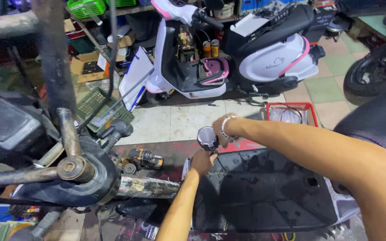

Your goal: The person removes a floor mat from a scooter using a power drill and a hex key. They then inspect the battery compartment and handle the wiring and rear brake assembly.

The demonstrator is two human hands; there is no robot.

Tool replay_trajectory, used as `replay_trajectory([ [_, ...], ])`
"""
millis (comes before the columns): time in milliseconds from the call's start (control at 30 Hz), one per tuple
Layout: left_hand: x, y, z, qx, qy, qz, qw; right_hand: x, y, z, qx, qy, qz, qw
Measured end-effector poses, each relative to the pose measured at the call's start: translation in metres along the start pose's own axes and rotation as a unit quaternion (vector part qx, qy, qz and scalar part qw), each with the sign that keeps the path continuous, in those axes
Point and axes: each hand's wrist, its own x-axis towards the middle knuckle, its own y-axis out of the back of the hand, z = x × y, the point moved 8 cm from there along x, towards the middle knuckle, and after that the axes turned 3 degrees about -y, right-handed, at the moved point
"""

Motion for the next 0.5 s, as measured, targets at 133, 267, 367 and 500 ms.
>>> replay_trajectory([
  [133, 0.0, -0.013, -0.004, 0.056, -0.025, -0.015, 0.998, -0.025, -0.008, -0.004, 0.052, 0.028, 0.061, 0.996],
  [267, -0.001, -0.01, 0.005, 0.066, -0.108, 0.02, 0.992, -0.036, 0.001, -0.006, 0.044, -0.024, 0.089, 0.995],
  [367, 0.0, -0.004, 0.0, 0.018, -0.039, 0.016, 0.999, -0.041, 0.008, -0.001, 0.086, -0.053, 0.031, 0.994],
  [500, 0.001, 0.001, 0.003, 0.02, -0.043, 0.026, 0.999, -0.043, 0.008, -0.003, 0.103, -0.06, 0.005, 0.993],
])
